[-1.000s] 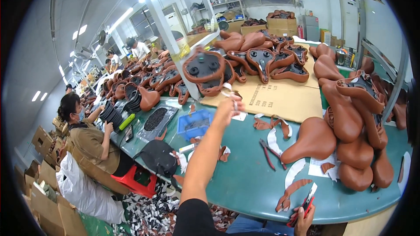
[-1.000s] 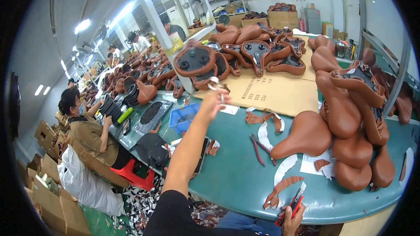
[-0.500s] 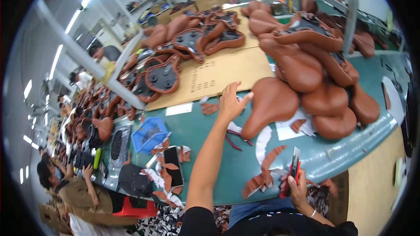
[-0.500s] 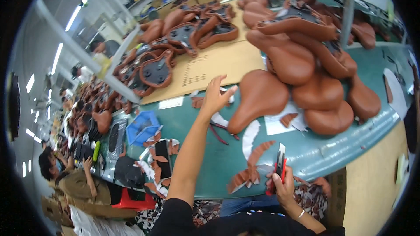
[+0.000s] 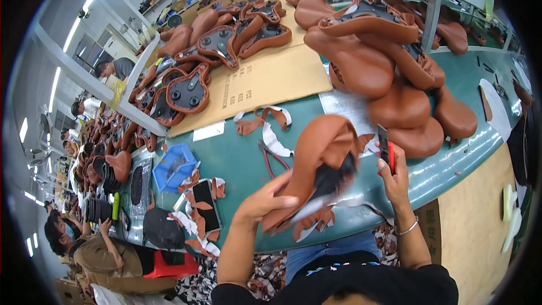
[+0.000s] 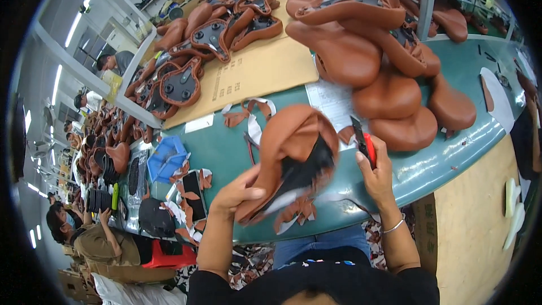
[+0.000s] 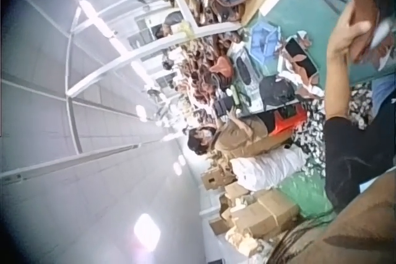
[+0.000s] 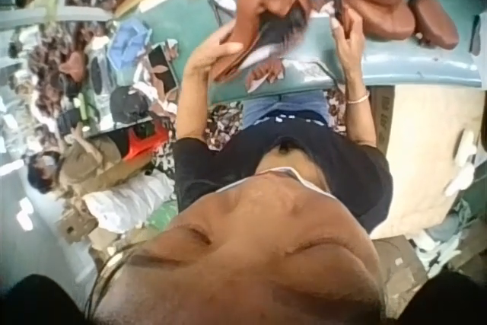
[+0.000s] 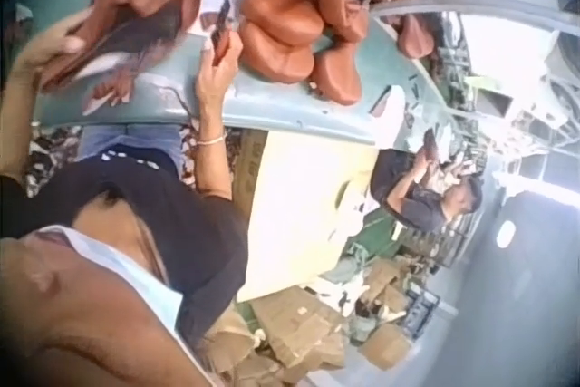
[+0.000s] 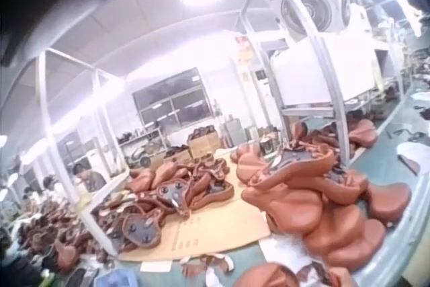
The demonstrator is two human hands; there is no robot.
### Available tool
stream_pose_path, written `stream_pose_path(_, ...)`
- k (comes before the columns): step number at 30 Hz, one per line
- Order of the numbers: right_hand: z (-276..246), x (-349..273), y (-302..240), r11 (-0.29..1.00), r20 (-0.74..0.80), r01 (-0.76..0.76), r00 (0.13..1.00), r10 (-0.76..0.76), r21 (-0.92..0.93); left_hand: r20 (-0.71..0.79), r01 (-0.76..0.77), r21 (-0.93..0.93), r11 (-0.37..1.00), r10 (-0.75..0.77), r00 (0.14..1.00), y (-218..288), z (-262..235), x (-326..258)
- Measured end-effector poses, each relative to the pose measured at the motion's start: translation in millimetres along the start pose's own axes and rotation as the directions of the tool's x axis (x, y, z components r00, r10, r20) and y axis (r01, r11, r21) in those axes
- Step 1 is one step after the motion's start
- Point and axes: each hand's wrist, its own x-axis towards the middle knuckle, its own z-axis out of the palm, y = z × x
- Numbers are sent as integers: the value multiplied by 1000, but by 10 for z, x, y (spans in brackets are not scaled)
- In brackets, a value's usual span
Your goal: Trim excess material from the underside of a bicycle seat using a utility knife.
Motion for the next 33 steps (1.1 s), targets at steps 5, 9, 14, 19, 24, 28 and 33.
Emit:
stream_pose_path(5,183,-304,-54,932,323,-314,914,245,180,83,114,-745,657,-78,993,-763,-20,-541)
stream_pose_path(9,303,-724,123,931,311,-361,891,331,43,-349,-388,-837,386,170,922,-1048,330,-653)
stream_pose_path(14,122,-706,-204,822,591,-557,626,508,-116,-797,-224,-343,912,-156,584,-1012,75,-542)
stream_pose_path(19,-25,-466,-215,950,570,-152,770,287,-273,-511,290,859,422,679,526,-618,193,-338)
stream_pose_path(24,70,-309,-389,950,575,210,817,-41,-231,-351,211,927,309,526,775,-512,625,158)
stream_pose_path(28,-27,-144,-382,818,732,444,680,-43,-364,-327,58,866,496,476,816,-600,585,157)
stream_pose_path(33,165,86,-631,653,874,656,486,17,-378,-348,-9,779,627,445,825,-613,560,146)
